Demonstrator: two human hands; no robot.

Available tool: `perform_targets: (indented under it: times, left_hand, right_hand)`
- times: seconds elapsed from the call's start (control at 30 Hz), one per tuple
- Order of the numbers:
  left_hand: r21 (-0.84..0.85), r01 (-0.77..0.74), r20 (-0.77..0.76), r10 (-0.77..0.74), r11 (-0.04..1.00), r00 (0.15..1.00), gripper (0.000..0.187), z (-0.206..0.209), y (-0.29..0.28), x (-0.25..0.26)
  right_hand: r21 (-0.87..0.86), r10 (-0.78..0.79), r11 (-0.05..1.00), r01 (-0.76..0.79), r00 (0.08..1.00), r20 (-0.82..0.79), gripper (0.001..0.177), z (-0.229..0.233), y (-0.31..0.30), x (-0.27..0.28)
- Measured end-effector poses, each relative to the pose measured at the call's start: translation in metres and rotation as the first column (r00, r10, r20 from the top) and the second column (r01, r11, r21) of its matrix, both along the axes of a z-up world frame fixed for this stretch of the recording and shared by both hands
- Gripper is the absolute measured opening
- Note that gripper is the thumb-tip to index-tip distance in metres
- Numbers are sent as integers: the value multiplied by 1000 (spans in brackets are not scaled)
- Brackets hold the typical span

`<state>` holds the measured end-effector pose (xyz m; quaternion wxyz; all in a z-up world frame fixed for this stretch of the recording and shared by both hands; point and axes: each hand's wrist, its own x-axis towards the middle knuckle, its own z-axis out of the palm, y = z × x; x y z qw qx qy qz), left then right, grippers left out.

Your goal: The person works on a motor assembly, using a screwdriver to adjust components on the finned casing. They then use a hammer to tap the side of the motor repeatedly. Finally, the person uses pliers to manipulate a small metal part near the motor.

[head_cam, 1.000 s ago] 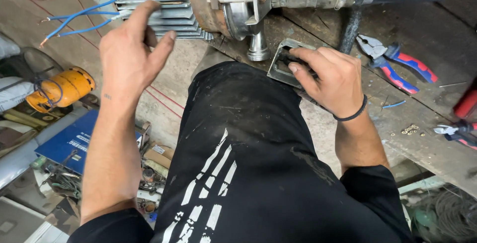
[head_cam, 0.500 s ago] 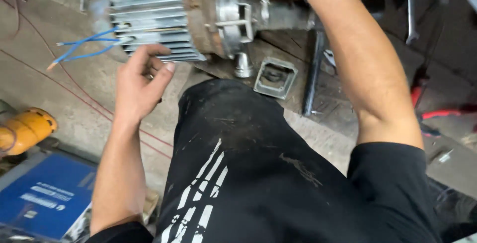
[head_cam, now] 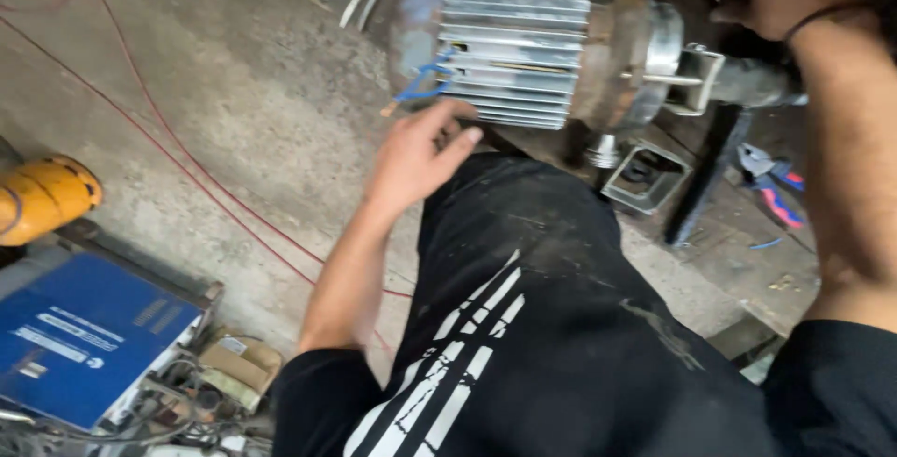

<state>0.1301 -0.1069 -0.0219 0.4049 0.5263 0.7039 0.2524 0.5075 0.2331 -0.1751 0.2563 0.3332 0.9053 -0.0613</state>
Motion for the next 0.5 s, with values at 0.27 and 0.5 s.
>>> perform_targets:
  times: [0.27, 0.5]
  left_hand:
    - [-72, 17, 50, -13, 997, 999, 39, -7, 4, -42]
    - [-23, -48, 35, 49, 999, 998, 26, -18, 16, -64]
  right_hand:
    - [-65, -159, 986, 151, 978, -134, 22, 6, -4, 48]
    - [-709, -782, 606, 360, 434, -447, 18, 60, -47, 80]
